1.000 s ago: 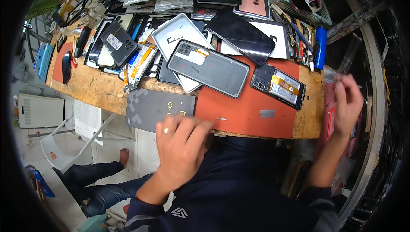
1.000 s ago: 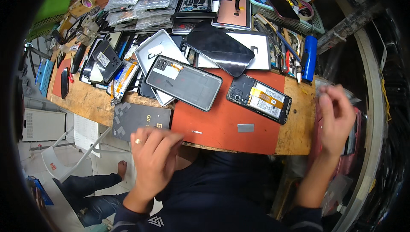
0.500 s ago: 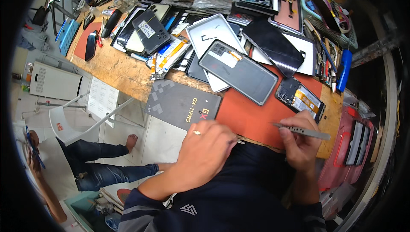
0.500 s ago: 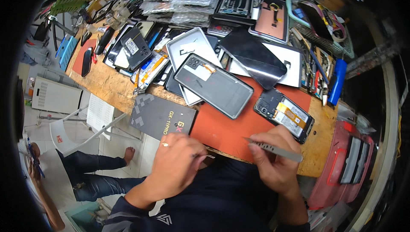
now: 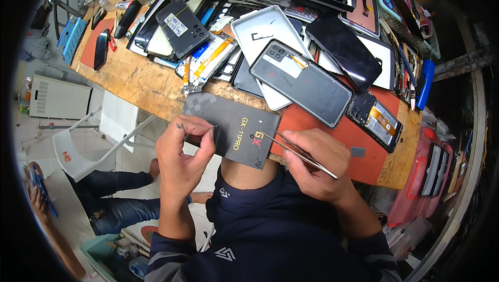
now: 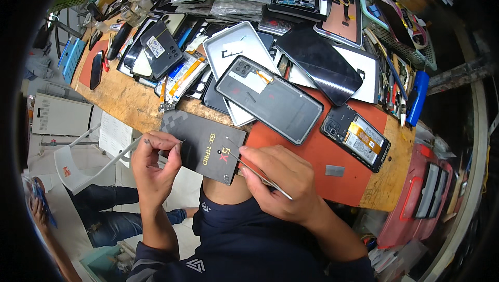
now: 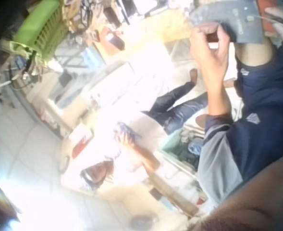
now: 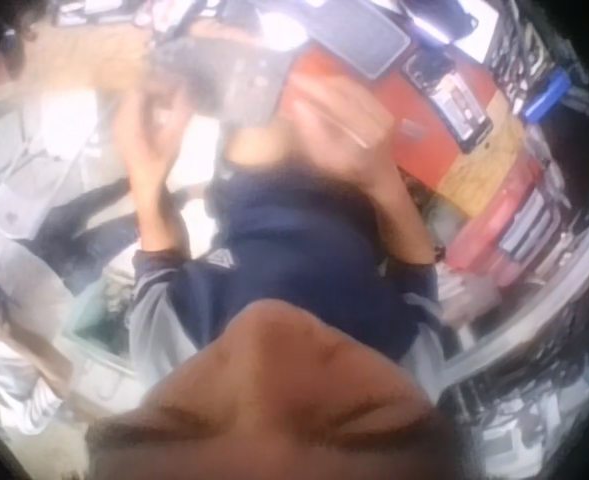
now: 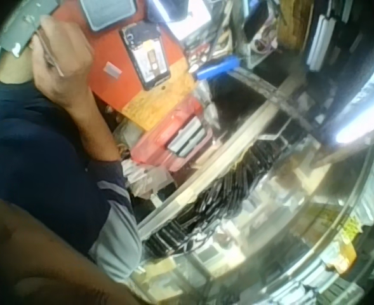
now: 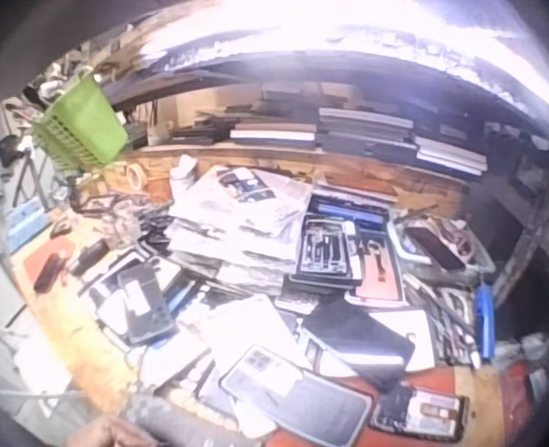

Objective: The person repairs a smartphone by opening a package, using tweezers to remove a small component, and then applying adhesive tape to the phone's internal area. They then close the phone and place it on the table.

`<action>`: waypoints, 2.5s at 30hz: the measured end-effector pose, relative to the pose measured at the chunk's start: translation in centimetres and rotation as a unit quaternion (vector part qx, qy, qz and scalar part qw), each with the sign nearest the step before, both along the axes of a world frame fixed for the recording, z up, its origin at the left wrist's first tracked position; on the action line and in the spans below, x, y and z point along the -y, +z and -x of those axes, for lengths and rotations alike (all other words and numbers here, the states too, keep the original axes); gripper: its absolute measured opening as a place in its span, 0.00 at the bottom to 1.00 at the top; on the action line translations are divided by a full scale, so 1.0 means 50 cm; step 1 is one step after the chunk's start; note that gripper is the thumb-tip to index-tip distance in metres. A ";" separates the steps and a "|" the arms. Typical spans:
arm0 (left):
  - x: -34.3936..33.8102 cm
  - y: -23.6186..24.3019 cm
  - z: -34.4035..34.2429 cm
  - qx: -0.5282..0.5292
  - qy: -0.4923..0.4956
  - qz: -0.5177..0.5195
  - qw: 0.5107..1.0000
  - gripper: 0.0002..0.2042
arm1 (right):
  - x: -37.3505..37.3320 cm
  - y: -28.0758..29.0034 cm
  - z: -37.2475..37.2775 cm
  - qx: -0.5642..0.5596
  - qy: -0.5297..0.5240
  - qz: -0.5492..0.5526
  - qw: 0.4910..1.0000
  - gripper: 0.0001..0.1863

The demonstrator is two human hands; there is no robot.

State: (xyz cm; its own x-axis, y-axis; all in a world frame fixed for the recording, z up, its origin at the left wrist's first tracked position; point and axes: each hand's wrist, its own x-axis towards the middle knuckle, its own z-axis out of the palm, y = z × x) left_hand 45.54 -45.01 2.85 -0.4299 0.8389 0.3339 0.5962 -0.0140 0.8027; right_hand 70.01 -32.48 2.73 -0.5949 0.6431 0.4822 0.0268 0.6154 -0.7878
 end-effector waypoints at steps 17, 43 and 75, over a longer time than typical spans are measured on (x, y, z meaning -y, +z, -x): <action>-0.032 0.009 0.019 -0.119 -0.092 0.038 0.988 0.06 | -0.023 -0.025 0.001 0.010 0.021 0.015 1.000 0.14; -0.001 0.030 -0.017 -0.125 -0.005 0.032 0.992 0.10 | -0.006 -0.018 -0.011 0.004 -0.012 0.006 1.000 0.14; -0.018 0.000 -0.014 -0.102 -0.048 0.034 0.993 0.06 | -0.010 -0.036 0.009 -0.004 0.008 -0.088 0.996 0.18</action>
State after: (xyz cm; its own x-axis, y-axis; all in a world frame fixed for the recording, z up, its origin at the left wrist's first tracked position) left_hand 46.25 -44.12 2.83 -0.2767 0.8963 0.3464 0.7453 -0.0273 0.6661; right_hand 69.55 -31.98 0.95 -0.6000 0.5391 0.5910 0.0112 0.7444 -0.6676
